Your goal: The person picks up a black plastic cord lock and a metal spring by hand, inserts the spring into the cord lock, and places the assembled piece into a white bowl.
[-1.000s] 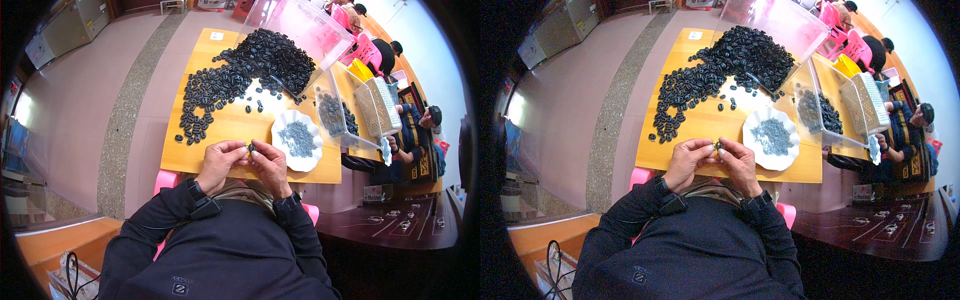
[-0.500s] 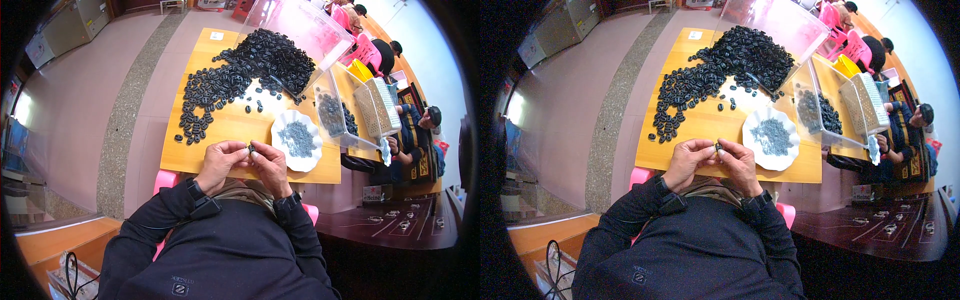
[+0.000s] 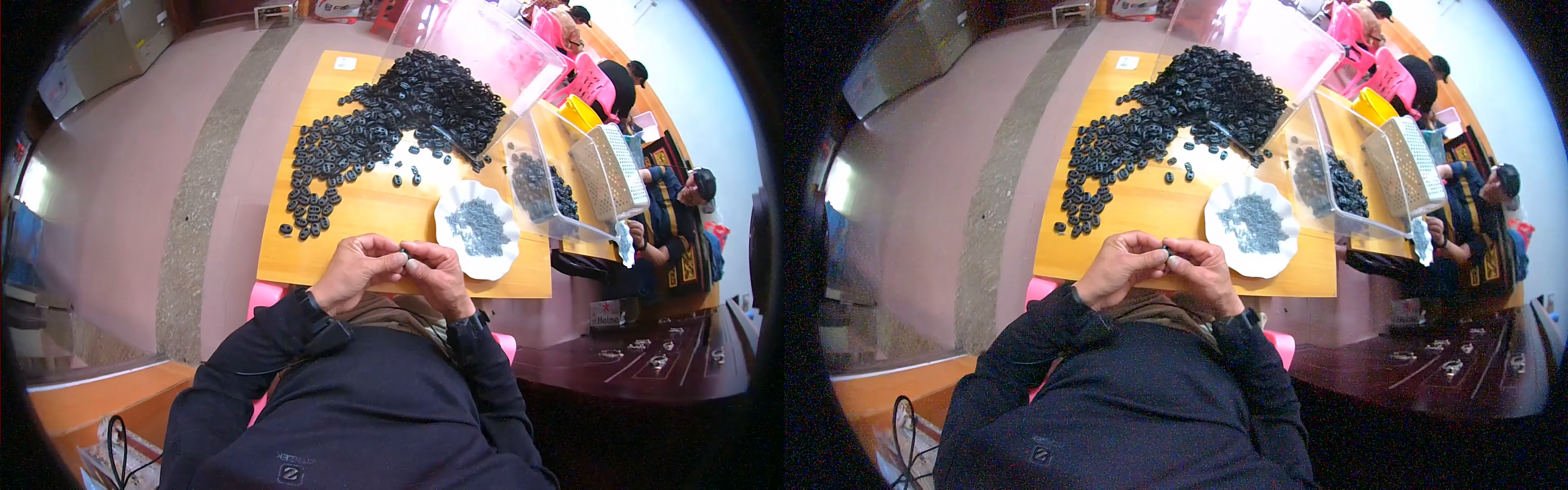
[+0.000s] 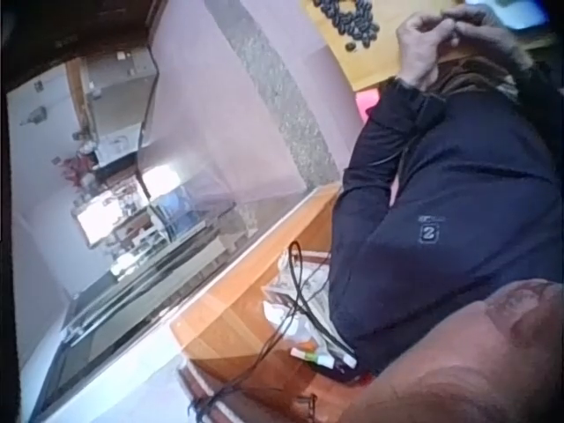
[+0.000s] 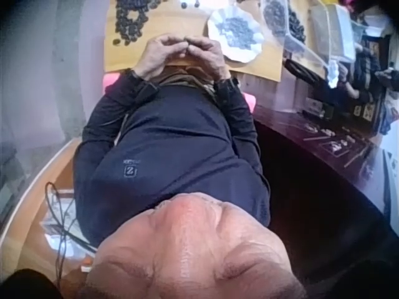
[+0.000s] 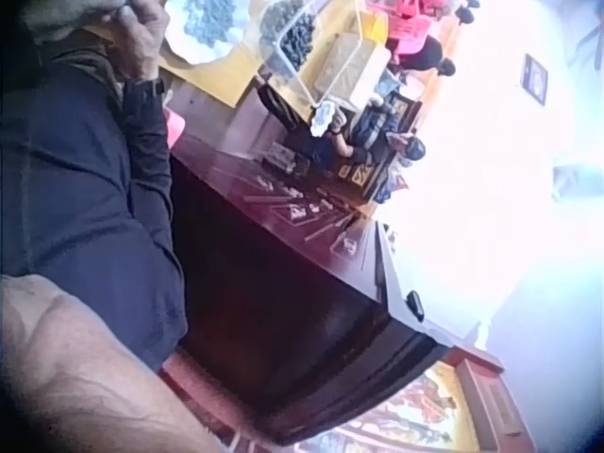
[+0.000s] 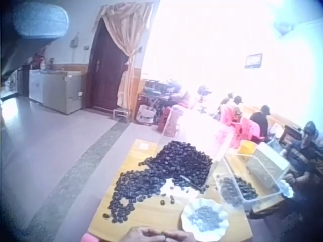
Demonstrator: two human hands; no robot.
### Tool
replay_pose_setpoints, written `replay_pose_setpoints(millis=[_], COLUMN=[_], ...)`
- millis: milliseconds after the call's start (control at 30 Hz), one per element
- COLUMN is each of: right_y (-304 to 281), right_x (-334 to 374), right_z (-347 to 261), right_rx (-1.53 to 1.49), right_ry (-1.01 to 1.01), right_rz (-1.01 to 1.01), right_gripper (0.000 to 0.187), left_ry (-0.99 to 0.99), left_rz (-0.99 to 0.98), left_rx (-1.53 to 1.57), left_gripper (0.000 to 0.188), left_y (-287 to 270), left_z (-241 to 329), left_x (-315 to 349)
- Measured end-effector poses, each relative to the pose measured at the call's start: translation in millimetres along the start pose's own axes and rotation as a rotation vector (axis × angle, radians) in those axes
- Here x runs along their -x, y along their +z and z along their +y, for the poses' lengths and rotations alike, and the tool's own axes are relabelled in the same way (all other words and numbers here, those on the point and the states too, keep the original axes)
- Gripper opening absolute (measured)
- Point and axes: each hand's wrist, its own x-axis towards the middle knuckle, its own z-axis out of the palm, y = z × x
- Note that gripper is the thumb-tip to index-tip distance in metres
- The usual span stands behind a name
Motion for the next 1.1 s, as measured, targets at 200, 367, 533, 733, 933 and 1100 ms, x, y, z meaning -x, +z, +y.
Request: replay_pose_setpoints(millis=[200, 367, 533, 733, 933, 1100], right_y=[7, 13, 10, -34, -110, -100], right_x=[-2, 1, 3, 2, -8, -5], right_z=[-3, -4, -33, -135, -201, -185], right_rx=[0.007, -0.031, 0.279, 0.566, 0.762, 0.65], right_ry=[0.068, 0.028, -0.15, -0.587, -0.601, -0.528], right_rz=[-0.002, 0.028, 0.198, 0.56, 0.881, 0.809], right_gripper=[0.029, 0.028, 0.03, 0.029, 0.03, 0.028], left_ry=[-0.014, -0.015, -0.03, -0.017, -0.004, 0.002], left_rz=[-0.015, -0.02, 0.03, 0.003, 0.004, 0.015], left_rx=[-0.085, -0.077, -0.064, -0.068, -0.055, -0.04], left_gripper=[0.01, 0.01, 0.013, 0.015, 0.014, 0.015], left_y=[-2, 2, 6, 5, 7, 0], left_z=[2, 5, 6, 5, 3, 1], left_x=[0, 1, 4, 5, 2, 2])
